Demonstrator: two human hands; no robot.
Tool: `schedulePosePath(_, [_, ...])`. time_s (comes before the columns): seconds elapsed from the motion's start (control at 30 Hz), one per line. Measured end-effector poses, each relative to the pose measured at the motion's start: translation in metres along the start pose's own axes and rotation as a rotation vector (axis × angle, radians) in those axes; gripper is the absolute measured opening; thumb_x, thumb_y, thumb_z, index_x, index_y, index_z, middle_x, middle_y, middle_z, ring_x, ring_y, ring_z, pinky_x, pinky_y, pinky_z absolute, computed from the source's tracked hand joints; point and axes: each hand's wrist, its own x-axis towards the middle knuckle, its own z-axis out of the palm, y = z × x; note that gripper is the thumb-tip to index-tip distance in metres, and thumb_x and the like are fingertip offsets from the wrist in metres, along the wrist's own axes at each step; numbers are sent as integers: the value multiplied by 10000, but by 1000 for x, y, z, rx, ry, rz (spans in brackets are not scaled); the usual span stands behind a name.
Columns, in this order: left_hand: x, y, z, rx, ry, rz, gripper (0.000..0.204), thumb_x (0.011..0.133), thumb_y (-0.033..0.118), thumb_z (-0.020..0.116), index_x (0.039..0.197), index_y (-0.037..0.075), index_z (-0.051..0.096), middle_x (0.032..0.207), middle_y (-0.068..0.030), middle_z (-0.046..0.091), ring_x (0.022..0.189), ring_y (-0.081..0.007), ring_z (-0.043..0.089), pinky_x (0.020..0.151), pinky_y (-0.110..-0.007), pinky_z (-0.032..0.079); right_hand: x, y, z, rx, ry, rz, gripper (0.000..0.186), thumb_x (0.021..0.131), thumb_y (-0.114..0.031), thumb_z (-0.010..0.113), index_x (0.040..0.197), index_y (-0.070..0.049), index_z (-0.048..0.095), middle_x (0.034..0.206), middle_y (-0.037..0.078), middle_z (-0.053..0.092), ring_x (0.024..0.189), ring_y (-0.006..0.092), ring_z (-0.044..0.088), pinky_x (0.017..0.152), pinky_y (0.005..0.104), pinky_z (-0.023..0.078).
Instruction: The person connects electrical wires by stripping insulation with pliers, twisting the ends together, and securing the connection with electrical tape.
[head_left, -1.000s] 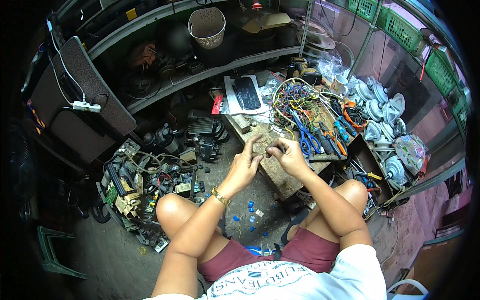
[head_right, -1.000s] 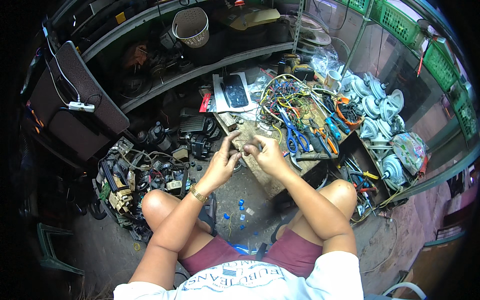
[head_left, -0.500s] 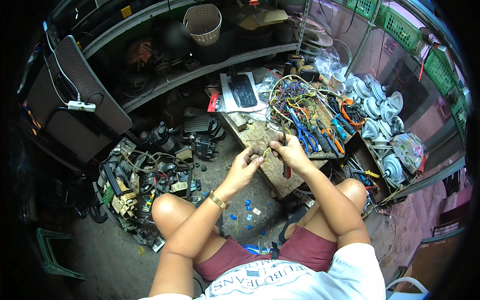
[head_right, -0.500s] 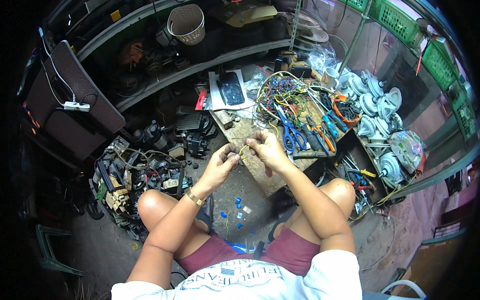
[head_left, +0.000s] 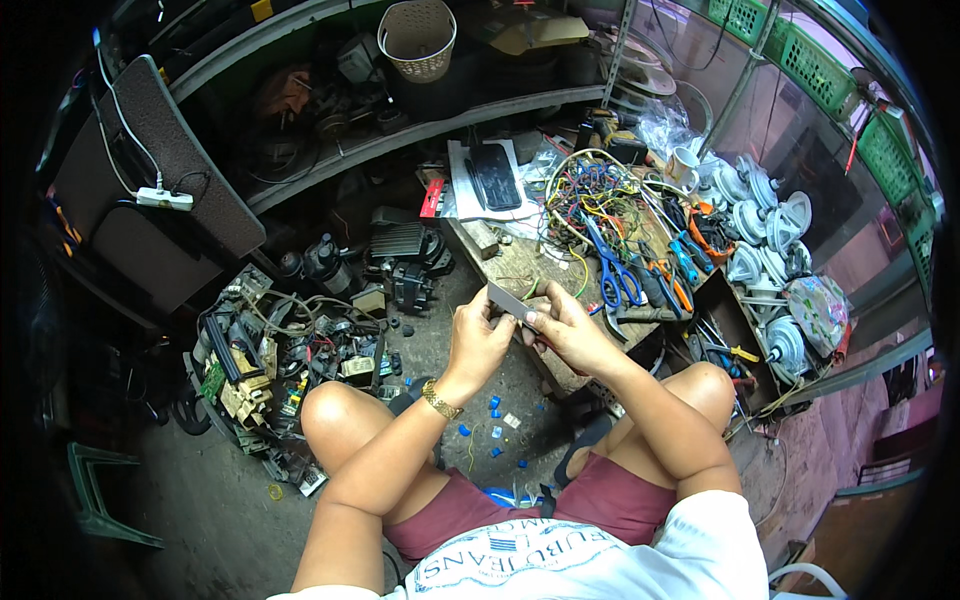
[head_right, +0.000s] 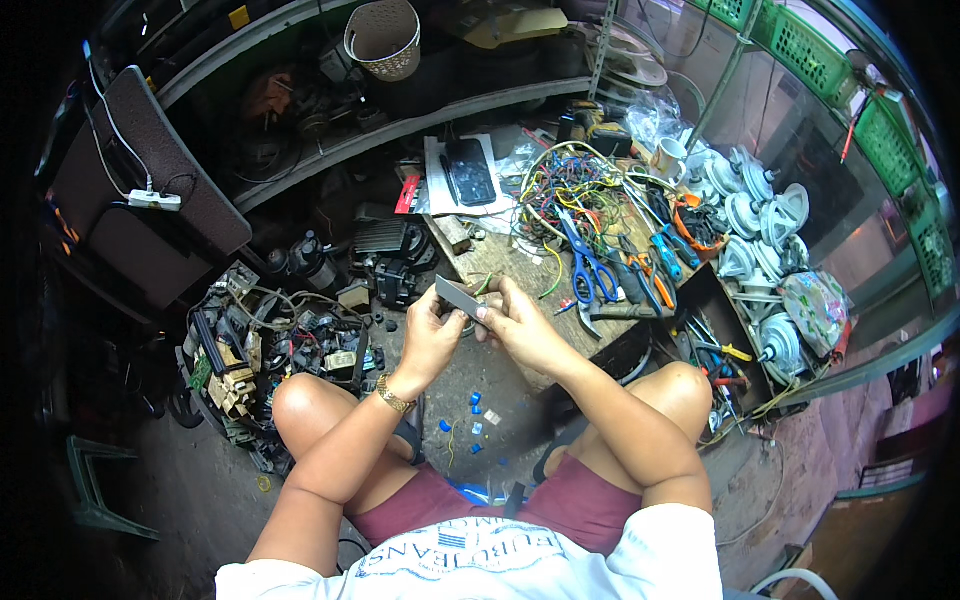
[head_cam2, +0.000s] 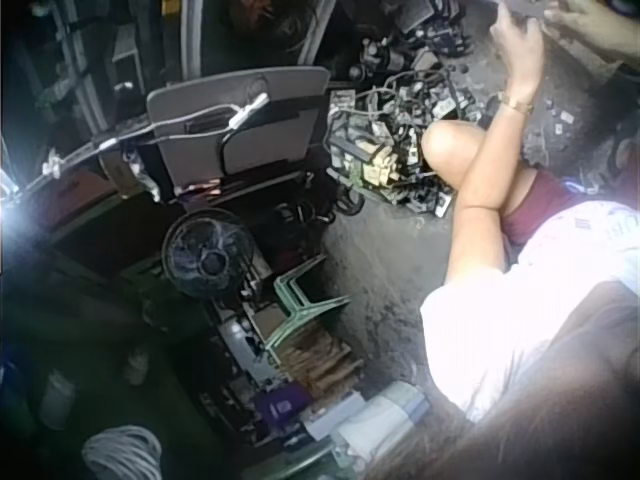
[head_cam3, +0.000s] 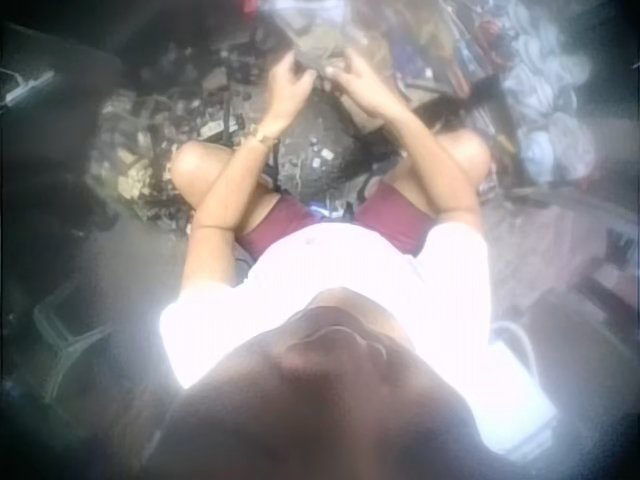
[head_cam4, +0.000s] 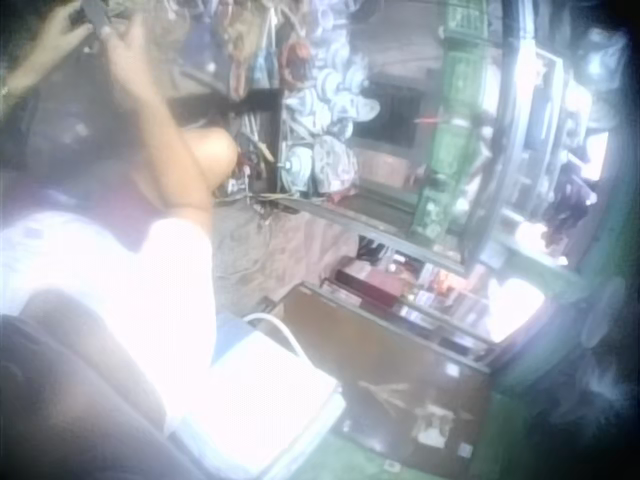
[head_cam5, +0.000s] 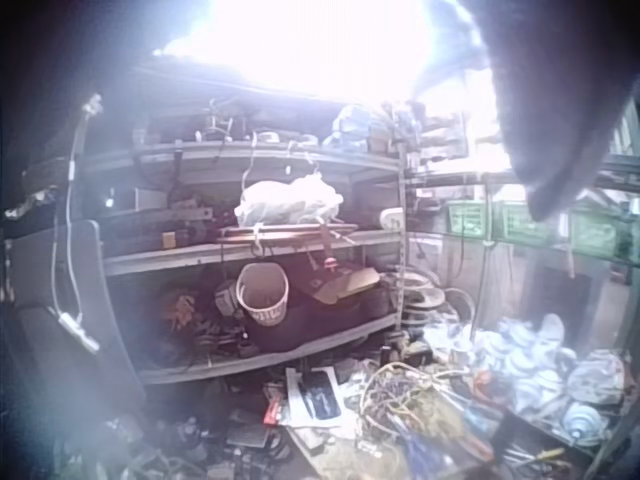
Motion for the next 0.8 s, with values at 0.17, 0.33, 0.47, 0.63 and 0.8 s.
schedulePosePath(0.17, [-1,26,1,-40,-8,33,149,825,-11,573,972,-34,583,839,-87,659,777,-118,619,698,-257,501,-1,-7,2,-44,-22,-48,230,927,-129,507,1118,-46,408,823,43,558,687,87,529,561,212,406])
schedulePosePath(0.33, [-2,21,0,41,12,72,132,818,-5,585,946,-38,593,805,-87,661,750,-131,633,683,-263,503,-3,-17,4,-69,-9,-103,215,926,-116,507,1105,-50,409,778,27,542,629,75,499,531,200,375])
schedulePosePath(0.47, [-5,24,3,4,45,69,130,809,-13,588,936,-38,597,794,-90,662,738,-140,639,669,-265,503,-5,-22,8,-51,24,-84,209,916,-88,515,1092,-51,409,748,19,531,614,68,485,516,197,368])
schedulePosePath(0.63, [-6,9,2,180,60,178,122,811,-18,583,931,-30,600,791,-86,657,728,-136,629,668,-256,494,-4,-22,7,-57,17,-89,211,905,-71,525,1081,-49,412,752,17,531,621,60,501,498,194,367])
schedulePosePath(0.8, [-5,4,-1,179,7,217,121,834,-23,559,949,-23,594,800,-72,649,718,-115,605,650,-242,481,-6,-26,5,-70,15,-117,188,888,-44,534,1050,-37,440,773,26,545,632,66,518,521,201,388])
